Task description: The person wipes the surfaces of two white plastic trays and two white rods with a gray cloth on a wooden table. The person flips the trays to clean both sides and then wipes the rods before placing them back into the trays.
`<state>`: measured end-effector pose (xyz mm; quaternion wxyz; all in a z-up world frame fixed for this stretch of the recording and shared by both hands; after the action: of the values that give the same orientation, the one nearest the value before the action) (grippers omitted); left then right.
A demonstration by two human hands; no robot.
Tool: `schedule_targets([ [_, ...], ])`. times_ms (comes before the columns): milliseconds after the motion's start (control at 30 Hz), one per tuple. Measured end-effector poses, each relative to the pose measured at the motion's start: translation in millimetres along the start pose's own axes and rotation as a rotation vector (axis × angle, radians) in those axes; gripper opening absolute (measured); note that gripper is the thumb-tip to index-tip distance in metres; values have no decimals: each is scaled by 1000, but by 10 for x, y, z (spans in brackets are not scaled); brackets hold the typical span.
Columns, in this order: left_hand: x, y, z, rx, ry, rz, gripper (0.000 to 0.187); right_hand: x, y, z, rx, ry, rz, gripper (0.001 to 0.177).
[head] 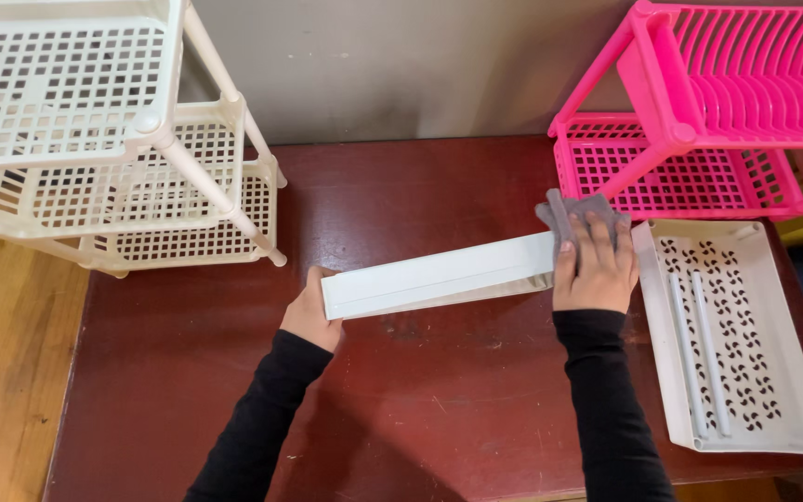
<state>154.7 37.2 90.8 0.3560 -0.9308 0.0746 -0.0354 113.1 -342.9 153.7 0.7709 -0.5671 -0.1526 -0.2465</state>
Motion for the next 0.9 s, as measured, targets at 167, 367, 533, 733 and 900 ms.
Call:
schedule_targets([
  [167, 23, 22, 55, 10, -86, 2, 26, 25, 105, 206, -153, -27, -66, 45],
  [367, -19, 47, 93, 37, -51, -59, 30, -454, 546, 1717, 50, -333, 61, 53],
  [533, 15, 83, 47, 97, 118, -21, 42, -752, 565, 2537, 299, -481, 163, 49],
  [733, -39, 86, 177, -8, -60, -61, 28, -447, 565, 1652, 21, -418, 104, 56],
  [900, -3, 54, 122, 25, -57, -55, 33, -59, 230, 557, -45, -183, 26, 46],
])
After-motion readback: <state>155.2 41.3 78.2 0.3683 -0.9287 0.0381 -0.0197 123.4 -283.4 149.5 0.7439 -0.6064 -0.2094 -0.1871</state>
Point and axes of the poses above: each hand's wrist, its own x-axis towards the middle knuckle, its own y-axis out of the palm, z = x × y, the point moved 8 cm from there along x, towards the middle knuckle, and after that the axes turned 4 degrees about x, right-handed, at the moved point
